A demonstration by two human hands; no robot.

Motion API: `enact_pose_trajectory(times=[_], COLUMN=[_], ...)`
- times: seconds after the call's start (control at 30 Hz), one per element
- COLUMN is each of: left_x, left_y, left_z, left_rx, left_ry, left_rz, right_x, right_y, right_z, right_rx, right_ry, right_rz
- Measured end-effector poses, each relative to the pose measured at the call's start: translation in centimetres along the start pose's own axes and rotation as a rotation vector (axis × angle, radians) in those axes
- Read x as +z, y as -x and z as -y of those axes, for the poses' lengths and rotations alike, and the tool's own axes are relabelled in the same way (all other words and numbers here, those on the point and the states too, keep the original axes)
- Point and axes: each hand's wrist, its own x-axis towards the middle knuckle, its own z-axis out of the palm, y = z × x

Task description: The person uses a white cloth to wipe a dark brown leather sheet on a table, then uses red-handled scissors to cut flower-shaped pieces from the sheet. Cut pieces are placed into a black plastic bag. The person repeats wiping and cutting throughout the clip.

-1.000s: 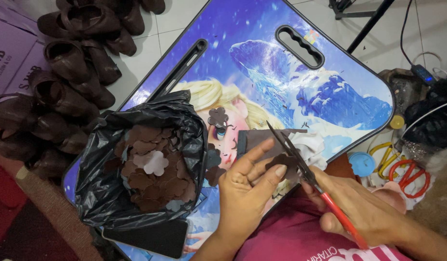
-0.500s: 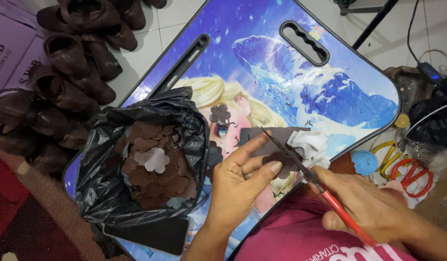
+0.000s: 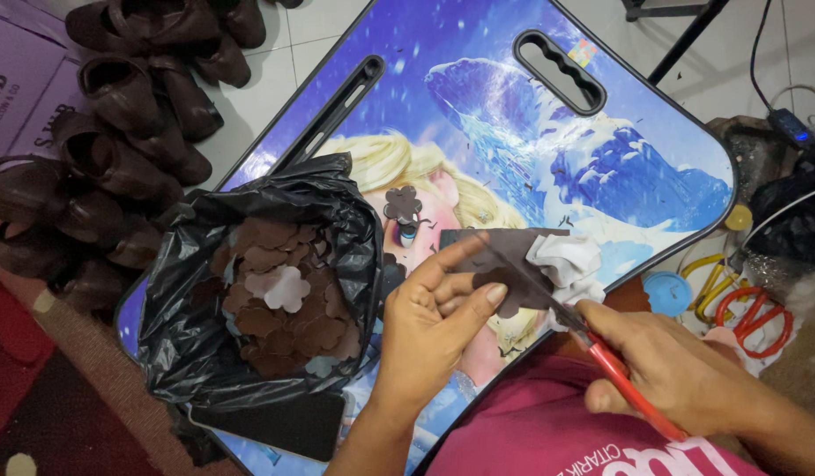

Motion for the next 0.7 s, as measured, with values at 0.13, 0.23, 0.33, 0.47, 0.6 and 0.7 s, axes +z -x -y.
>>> enact_pose_trajectory(times=[0.13,0.23,0.33,0.47,0.6,0.7], left_x=[0.0,0.3,0.8,1.2,1.5,1.8], left_y=[0.2,0.4,0.5,0.7,0.8,0.9], left_z=[0.2,0.3,0.4,0.5,0.7,0.8], left_rx=[-0.016,-0.03,-0.03,-0.057,-0.064,-0.087], left_ry=[-0.053,-0.011,0.0,0.009,0.041,0.046], left_rz=[-0.012,0.02,0.038,0.016,0.01,0.006], right_x=[-0.1,-0.1,0.0,0.0,-0.1,-0.2], right_y=[0.2,0.3,0.2,0.2,0.4,0.5], right_z=[0.0,0.2,0.6,1.4,1.9,2.1], right_rx=[-0.113,-0.033,0.017,-0.035,-0.069,-0.115], right_ry=[-0.121,0.014,0.045,0.058,0.058,0.041], right_rz=[-0.058,-0.003,-0.042,-0.083,-0.104,-0.121])
